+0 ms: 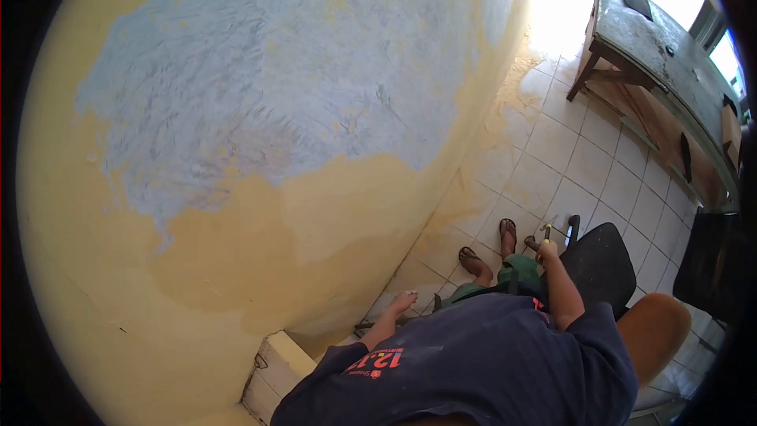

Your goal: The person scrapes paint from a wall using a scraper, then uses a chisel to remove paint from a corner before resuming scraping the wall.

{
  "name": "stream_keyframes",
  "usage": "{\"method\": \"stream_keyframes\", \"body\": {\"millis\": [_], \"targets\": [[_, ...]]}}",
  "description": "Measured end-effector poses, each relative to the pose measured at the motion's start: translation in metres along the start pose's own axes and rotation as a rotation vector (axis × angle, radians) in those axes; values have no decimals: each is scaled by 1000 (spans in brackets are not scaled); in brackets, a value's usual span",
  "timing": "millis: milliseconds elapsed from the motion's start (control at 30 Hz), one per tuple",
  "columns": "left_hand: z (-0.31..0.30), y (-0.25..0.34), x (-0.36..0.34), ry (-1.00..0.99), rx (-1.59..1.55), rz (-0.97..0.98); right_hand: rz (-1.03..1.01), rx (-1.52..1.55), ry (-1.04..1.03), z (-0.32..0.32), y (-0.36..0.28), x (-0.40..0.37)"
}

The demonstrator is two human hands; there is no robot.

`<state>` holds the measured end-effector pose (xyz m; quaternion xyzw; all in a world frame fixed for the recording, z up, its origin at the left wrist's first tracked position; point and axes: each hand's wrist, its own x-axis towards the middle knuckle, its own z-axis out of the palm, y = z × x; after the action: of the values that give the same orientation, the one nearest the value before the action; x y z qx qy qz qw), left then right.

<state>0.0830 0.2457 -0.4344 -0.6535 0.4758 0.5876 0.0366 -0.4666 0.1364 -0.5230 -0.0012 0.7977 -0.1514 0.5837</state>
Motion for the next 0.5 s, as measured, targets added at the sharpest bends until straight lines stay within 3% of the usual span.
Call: {"method": "stream_keyframes", "body": {"millis": [67,167,233,300,367,433,467,500], "targets": [[0,-2,2,29,-93,-20,-275,185,216,-3,18,-65],[-9,26,19,-9,-15,-33,-389,63,88,-25,47,-33],[-12,51,29,86,-14,84,-255,172,-210,-39,52,27],[-8,76,41,168,-10,126,-108,376,-158,-37,22,-32],[6,110,41,278,-20,163,-162,356,-223,-38,7,-62],[27,144,29,332,-72,252,-170,146,-549,-50,-9,-55],[38,151,27,378,-100,262,-232,166,-520,-51,-22,-81],[51,158,28,283,-145,247,-296,189,-490,-51,-32,-141]]}}
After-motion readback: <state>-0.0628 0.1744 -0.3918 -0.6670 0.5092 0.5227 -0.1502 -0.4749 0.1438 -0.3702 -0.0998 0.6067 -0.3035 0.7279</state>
